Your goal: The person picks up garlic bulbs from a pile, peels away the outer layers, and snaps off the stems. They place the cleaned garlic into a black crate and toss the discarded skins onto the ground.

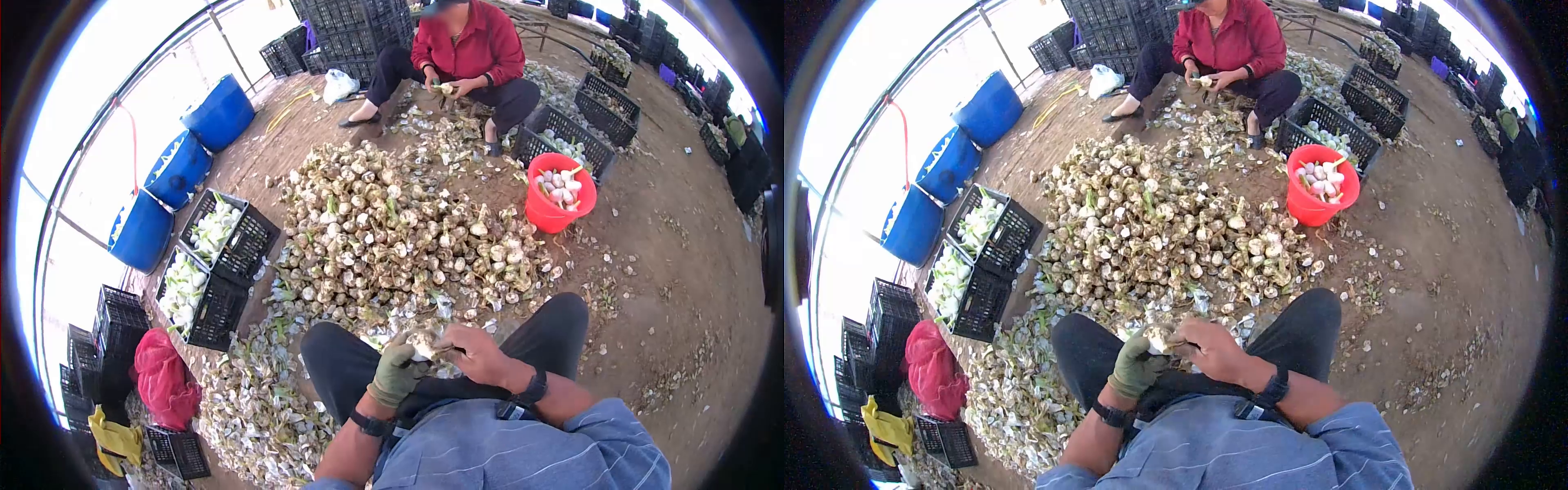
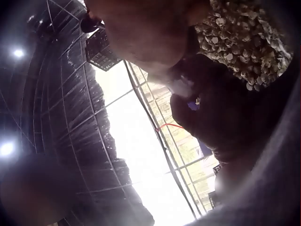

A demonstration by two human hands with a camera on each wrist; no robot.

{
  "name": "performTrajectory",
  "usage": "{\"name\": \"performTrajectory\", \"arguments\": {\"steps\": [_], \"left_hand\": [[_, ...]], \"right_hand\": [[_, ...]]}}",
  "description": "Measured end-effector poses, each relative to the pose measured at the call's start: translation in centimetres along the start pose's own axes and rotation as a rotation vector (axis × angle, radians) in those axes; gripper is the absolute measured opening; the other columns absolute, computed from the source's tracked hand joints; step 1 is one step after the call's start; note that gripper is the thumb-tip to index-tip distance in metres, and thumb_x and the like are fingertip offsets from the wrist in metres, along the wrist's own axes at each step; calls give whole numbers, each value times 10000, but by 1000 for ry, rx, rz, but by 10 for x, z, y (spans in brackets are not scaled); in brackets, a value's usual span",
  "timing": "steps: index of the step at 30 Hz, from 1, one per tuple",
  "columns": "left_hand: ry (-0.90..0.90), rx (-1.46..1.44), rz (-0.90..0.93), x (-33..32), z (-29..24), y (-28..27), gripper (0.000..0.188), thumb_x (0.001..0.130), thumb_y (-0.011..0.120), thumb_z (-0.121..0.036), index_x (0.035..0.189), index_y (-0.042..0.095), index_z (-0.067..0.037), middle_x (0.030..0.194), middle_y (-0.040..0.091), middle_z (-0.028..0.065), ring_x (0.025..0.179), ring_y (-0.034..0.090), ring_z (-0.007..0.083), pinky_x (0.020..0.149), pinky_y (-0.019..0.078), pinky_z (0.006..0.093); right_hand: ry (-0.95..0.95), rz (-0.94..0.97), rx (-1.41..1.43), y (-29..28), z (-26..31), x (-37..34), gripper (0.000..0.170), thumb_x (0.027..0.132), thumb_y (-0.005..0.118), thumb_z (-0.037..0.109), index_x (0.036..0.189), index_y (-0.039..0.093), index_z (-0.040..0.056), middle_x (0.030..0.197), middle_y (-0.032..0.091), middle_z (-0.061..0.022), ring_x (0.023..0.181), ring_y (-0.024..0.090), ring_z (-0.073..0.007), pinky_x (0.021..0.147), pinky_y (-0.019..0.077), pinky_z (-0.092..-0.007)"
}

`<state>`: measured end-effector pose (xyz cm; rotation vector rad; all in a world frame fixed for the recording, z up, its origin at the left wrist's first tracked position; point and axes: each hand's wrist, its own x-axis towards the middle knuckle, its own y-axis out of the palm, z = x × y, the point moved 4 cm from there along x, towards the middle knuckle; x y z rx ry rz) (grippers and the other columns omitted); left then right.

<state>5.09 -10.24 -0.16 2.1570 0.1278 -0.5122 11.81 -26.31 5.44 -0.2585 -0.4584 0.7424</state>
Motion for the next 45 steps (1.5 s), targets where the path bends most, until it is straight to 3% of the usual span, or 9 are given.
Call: {"name": "performTrajectory", "arguments": {"steps": [4,6,10,17,23,26,28,32,45], "left_hand": [[10,96,129,-3,-8,2,347,885,488,-56,1201,591,47,1065,678,122,716,625,157,616,530,269],[441,706,78,10,-4,-14,283,894,482,-27,1121,620,72,1138,658,126,689,612,133,579,513,265],[437,825,104,1,-16,-6,299,874,505,-11,1139,616,73,1128,659,119,652,604,112,550,495,244],[-21,129,51,-11,-20,11,464,805,560,20,1269,565,40,979,691,108,716,682,145,588,546,250],[32,209,170,-14,-25,11,435,780,622,-49,1202,612,53,1042,674,144,854,699,200,686,579,286],[-21,55,439,-12,-20,-6,468,757,694,-151,1174,631,52,1048,662,148,835,675,183,666,558,273],[-29,45,280,-10,-19,-8,652,763,777,-387,1229,600,33,965,650,87,671,575,122,547,447,217],[-36,-3,164,0,-12,-29,504,903,661,-406,1215,604,-15,965,638,26,699,570,99,567,448,197],[32,939,-37,8,-20,-14,354,960,596,-346,849,664,-16,670,555,-20,649,499,74,542,391,267]], "right_hand": [[146,13,14,0,-2,4,174,896,667,152,1038,643,54,929,607,-155,879,610,-385,742,487,-441],[107,15,-74,5,0,3,168,906,660,166,1013,621,43,912,593,-160,878,606,-391,748,480,-440],[78,10,3,8,1,3,175,923,660,183,989,605,29,897,579,-153,853,594,-368,755,474,-418],[218,-75,343,21,-16,-5,190,942,690,191,986,626,17,874,580,-82,814,553,-172,746,461,-334],[374,-70,395,26,-22,-11,156,977,650,184,1032,642,38,865,634,-32,780,578,-126,698,488,-297],[606,-321,680,5,-28,-8,171,990,630,181,1086,637,40,855,655,-14,726,602,-95,615,509,-256],[584,-468,656,-12,-28,-5,211,990,623,167,1150,620,28,852,676,-18,696,630,-78,558,525,-234],[404,-107,-139,-21,-21,6,336,948,589,123,1267,585,18,1210,621,-169,1058,638,-265,931,515,-384],[69,191,-283,9,-18,12,159,895,671,198,998,666,77,822,628,-114,767,641,-343,658,511,-423]]}}
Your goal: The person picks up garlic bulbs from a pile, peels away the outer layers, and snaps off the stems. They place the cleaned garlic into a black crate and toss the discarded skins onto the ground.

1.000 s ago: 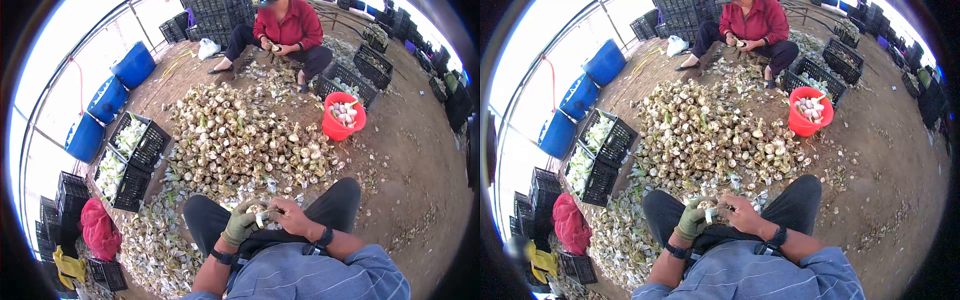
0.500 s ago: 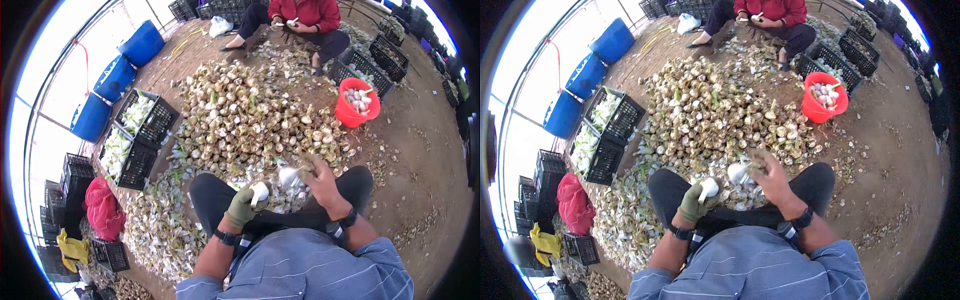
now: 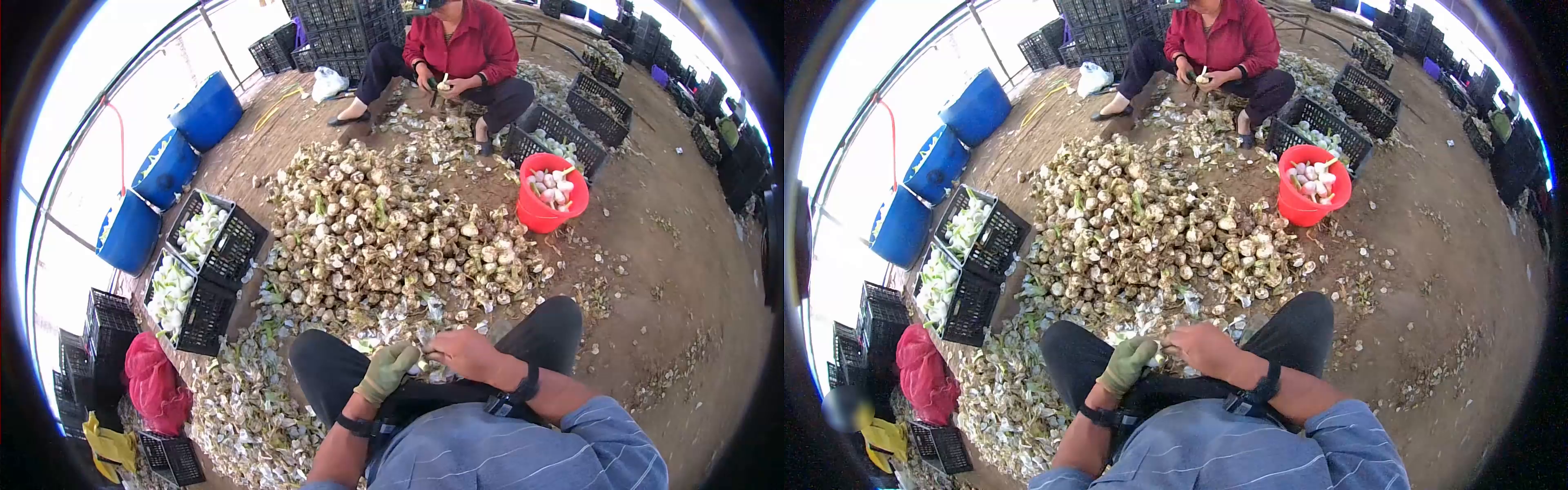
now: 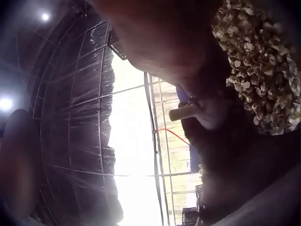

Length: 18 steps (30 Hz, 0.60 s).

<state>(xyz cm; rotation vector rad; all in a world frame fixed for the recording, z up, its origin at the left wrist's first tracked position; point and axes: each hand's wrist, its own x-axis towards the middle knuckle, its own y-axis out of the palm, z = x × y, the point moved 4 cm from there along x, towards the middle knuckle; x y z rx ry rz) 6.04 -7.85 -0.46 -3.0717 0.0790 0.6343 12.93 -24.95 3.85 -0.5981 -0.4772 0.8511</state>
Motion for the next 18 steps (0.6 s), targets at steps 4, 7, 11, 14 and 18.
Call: {"name": "performTrajectory", "arguments": {"steps": [4,7,11,14,18], "left_hand": [[28,154,71,-2,-6,-2,369,962,600,-361,904,697,-9,701,571,-16,675,503,90,610,431,282],[-77,31,117,-4,-6,2,369,965,597,-353,1048,695,-7,806,617,4,720,551,109,671,480,290],[5,-283,51,-1,-3,15,582,953,596,-424,1311,550,33,1057,647,57,927,601,140,809,492,256],[-34,-382,68,-2,-5,14,521,907,619,-251,1335,527,31,1131,638,82,970,608,139,843,499,265],[-59,-479,101,-9,-2,14,481,863,603,-98,1324,546,26,1116,657,76,949,625,141,859,500,271]], "right_hand": [[-12,11,-7,7,-2,-1,151,876,667,179,979,658,68,838,634,-119,784,645,-349,657,511,-437],[57,16,6,9,-2,0,186,857,661,182,995,652,58,864,655,-131,776,649,-354,660,518,-437],[237,-58,194,11,-13,-1,207,871,645,178,1024,643,38,880,682,-141,725,669,-296,658,537,-389],[425,-83,547,11,-19,-7,184,915,623,151,1033,637,11,871,689,-111,713,667,-196,656,547,-320],[527,-172,882,12,-27,-11,151,961,592,97,1047,616,-26,859,665,-51,719,632,-91,647,539,-243]]}}
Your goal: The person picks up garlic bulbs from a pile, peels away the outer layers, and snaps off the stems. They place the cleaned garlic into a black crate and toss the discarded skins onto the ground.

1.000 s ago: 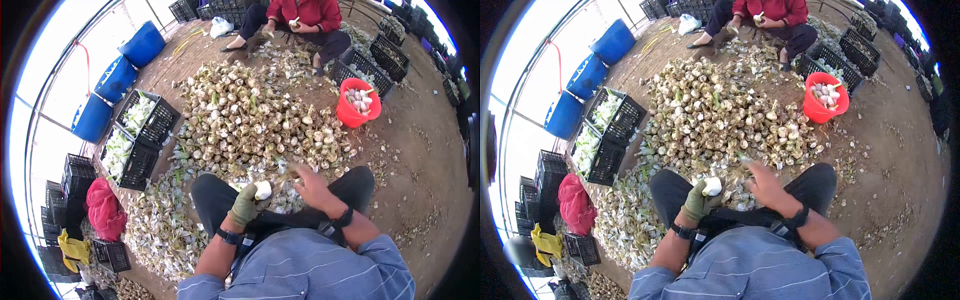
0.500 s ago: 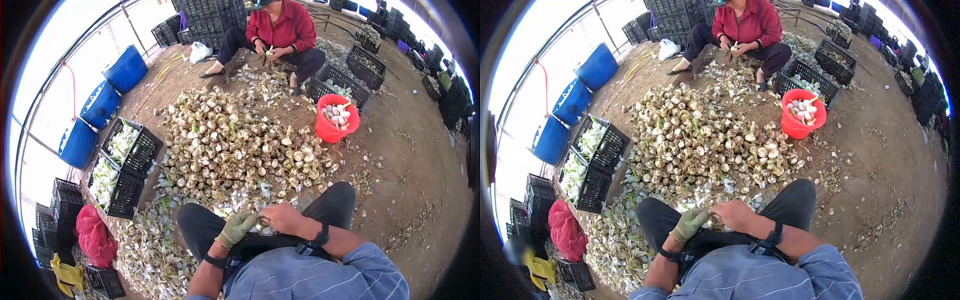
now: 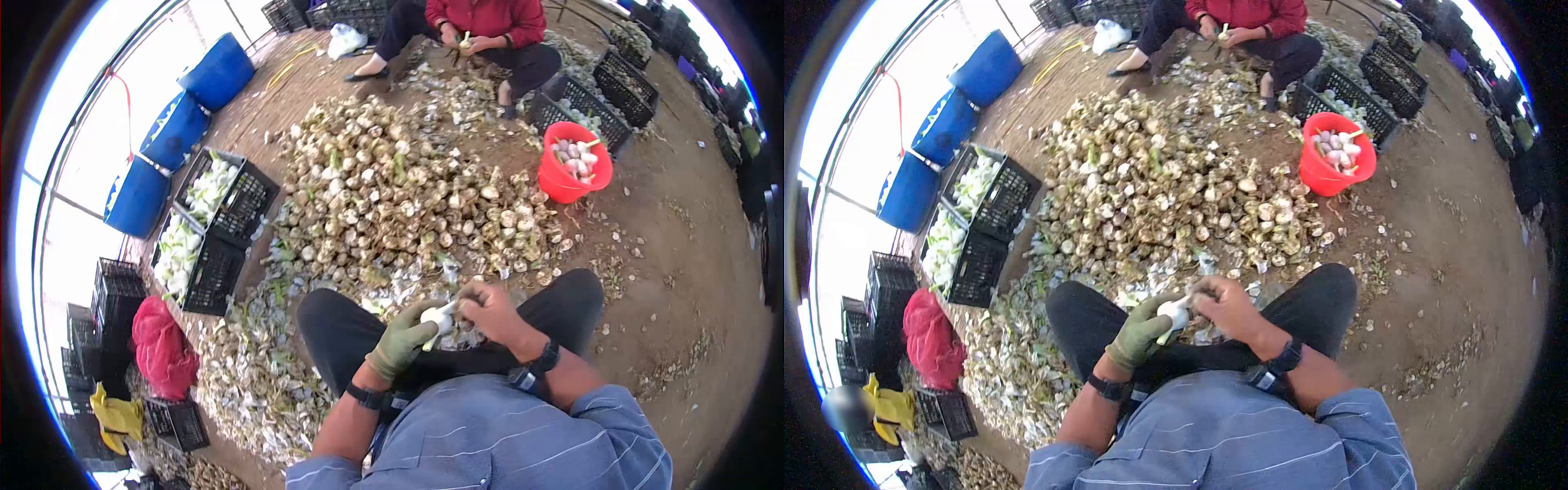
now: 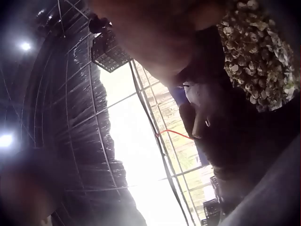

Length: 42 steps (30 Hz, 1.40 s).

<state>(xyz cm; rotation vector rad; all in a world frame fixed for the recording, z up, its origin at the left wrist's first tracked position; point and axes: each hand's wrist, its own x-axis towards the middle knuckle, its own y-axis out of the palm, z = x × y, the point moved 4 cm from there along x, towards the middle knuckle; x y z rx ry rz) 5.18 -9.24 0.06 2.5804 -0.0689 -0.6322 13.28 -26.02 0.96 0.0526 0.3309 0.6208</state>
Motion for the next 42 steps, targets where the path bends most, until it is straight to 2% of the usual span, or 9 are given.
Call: {"name": "performTrajectory", "arguments": {"steps": [6,10,13,20,26,35,38,41,42], "left_hand": [[13,-44,113,-1,3,-4,451,860,629,-92,1292,562,21,1160,664,115,1018,654,186,924,515,305],[-39,-87,41,2,10,-19,407,924,597,-171,1285,568,16,1077,682,105,927,669,161,751,553,268],[31,-159,-86,8,17,-19,374,988,574,-265,1252,603,-2,959,691,70,768,648,117,587,508,230],[4,101,-255,17,4,-4,343,1042,515,-305,1158,649,-11,955,661,21,800,629,104,657,525,245],[-49,37,-204,27,3,-3,261,979,619,-179,1138,653,26,858,662,19,667,577,80,582,477,241],[149,292,-175,49,-3,13,271,922,680,-121,1143,659,33,915,677,29,766,606,83,672,498,222],[105,408,-255,51,-20,7,237,920,692,-92,1138,678,-1,959,681,13,815,604,57,702,496,206],[168,372,-260,56,-24,-11,211,928,681,-86,1127,682,-16,925,672,5,750,588,46,640,478,195],[140,267,-253,58,-23,-15,178,933,669,-79,1099,681,-15,895,660,1,693,568,47,594,460,196]], "right_hand": [[-39,-126,584,-37,-8,9,136,961,606,122,1017,624,0,765,647,-29,617,590,-96,585,501,-239],[24,-122,-708,-35,-8,1,222,887,643,77,1102,624,26,881,681,-111,803,672,-234,726,535,-370],[-512,-227,-691,-7,22,-11,396,842,677,105,1226,603,45,1105,644,-180,1057,628,-326,908,502,-394],[-375,41,-681,17,16,2,524,851,714,276,1287,554,31,1252,567,-202,1142,562,-397,978,469,-448],[-136,11,-320,-19,-18,7,475,924,690,239,1310,550,-1,1186,638,-116,1062,611,-195,928,490,-355],[151,-132,-6,-32,-74,27,456,960,672,280,1264,544,-35,1056,664,-141,830,641,-143,661,536,-283],[265,-201,-15,-63,30,20,291,970,645,286,1070,660,14,905,676,-42,761,598,-123,666,493,-300],[-199,-486,-754,-197,117,58,275,1012,550,285,1072,661,41,885,661,-29,748,607,-137,661,504,-288],[-179,-568,-2,-258,107,85,288,1013,557,295,1164,626,60,960,649,-24,859,625,-144,685,512,-275]]}}
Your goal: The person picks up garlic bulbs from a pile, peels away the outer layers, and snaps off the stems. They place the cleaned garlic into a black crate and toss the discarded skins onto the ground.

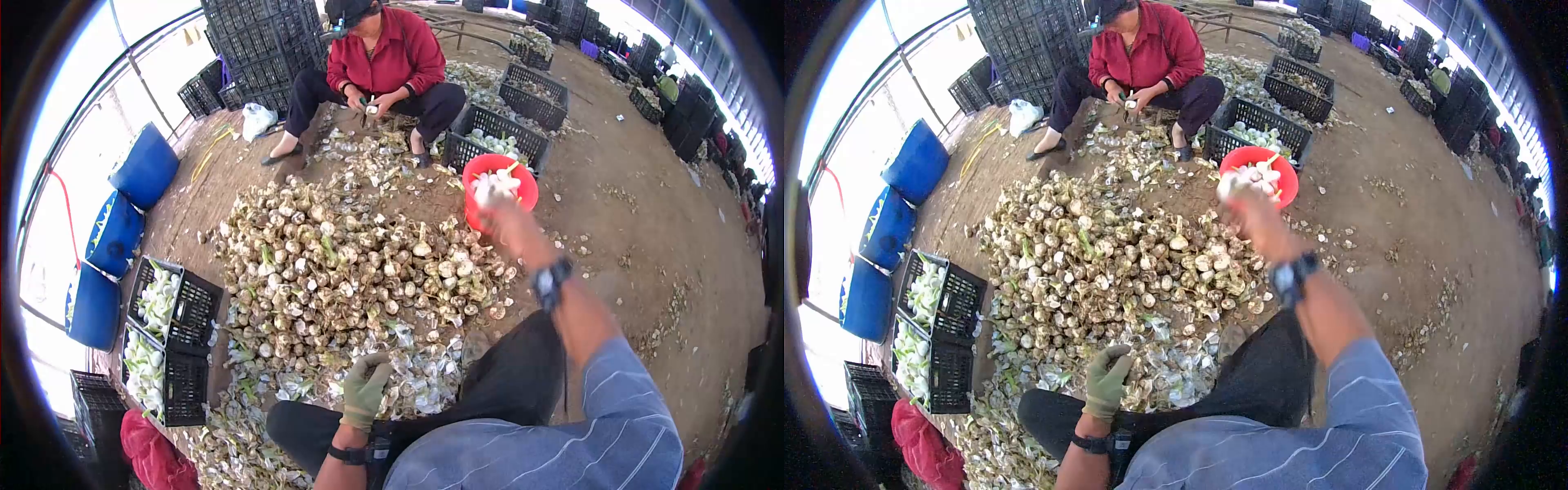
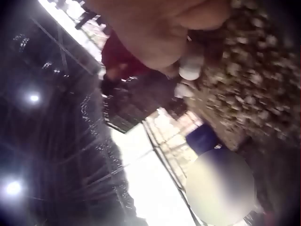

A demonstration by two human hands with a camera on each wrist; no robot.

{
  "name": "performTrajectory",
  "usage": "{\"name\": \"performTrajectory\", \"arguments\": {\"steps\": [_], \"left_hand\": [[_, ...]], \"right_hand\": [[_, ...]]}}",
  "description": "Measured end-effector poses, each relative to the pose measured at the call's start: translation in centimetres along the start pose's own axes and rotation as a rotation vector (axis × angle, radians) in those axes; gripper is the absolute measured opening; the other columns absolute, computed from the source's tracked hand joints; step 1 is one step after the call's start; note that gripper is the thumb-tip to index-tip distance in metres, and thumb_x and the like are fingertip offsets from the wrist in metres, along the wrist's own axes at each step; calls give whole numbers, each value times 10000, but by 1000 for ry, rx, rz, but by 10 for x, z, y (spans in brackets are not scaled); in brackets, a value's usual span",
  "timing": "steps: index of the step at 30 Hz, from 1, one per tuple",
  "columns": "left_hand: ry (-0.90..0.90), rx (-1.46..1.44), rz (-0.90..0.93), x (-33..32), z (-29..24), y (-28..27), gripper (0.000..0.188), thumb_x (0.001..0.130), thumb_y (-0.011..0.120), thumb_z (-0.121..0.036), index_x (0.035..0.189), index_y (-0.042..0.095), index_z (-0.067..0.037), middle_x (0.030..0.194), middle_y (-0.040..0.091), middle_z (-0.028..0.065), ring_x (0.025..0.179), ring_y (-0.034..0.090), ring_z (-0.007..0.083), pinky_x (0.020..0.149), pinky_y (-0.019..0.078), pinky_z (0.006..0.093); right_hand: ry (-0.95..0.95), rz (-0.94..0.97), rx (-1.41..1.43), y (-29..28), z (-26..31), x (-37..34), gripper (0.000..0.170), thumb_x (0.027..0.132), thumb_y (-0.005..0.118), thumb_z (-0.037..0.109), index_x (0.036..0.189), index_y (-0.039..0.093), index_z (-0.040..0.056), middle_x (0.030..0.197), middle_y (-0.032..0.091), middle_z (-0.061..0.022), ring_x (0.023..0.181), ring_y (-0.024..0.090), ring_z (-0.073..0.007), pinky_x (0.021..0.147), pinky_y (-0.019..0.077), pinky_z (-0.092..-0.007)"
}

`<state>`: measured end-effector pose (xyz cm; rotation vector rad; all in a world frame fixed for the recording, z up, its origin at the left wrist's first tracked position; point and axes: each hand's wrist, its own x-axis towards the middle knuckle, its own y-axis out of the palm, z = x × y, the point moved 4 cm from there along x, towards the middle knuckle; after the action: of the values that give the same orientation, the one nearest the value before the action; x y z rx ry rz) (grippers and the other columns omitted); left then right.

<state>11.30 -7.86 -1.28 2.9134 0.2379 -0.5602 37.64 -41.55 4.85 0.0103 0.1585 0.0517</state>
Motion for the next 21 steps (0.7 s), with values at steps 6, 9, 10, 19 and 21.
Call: {"name": "performTrajectory", "arguments": {"steps": [6,9,10,19,21], "left_hand": [[-56,60,37,7,26,-7,241,969,581,-110,1148,640,41,842,651,42,680,567,88,615,482,238],[-12,173,60,13,32,-7,255,969,593,-103,1183,646,26,898,669,46,722,582,84,651,495,235],[14,159,72,14,31,-6,249,967,597,-97,1180,649,21,913,672,43,743,587,82,663,499,234],[-134,256,98,32,67,-18,264,970,590,-84,1215,627,9,1009,675,51,871,610,99,774,511,255],[-11,488,119,36,76,-24,299,968,609,-128,1232,618,11,1059,683,115,935,645,185,840,525,315]], "right_hand": [[185,-142,-285,-43,-36,71,225,929,649,250,1000,672,38,839,664,-39,773,668,-148,621,514,-279],[189,125,-685,-36,-102,91,217,910,628,218,849,684,17,703,654,-31,653,660,-153,576,502,-301],[165,79,-843,-27,-123,92,221,883,641,196,791,674,-2,643,664,-73,600,664,-244,566,509,-389],[-147,85,-1381,18,-274,98,231,867,560,169,982,629,-19,882,677,-253,850,668,-417,768,525,-529],[-123,266,-1370,14,-311,108,217,860,524,41,1034,643,-10,906,680,-243,889,663,-413,793,526,-529]]}}
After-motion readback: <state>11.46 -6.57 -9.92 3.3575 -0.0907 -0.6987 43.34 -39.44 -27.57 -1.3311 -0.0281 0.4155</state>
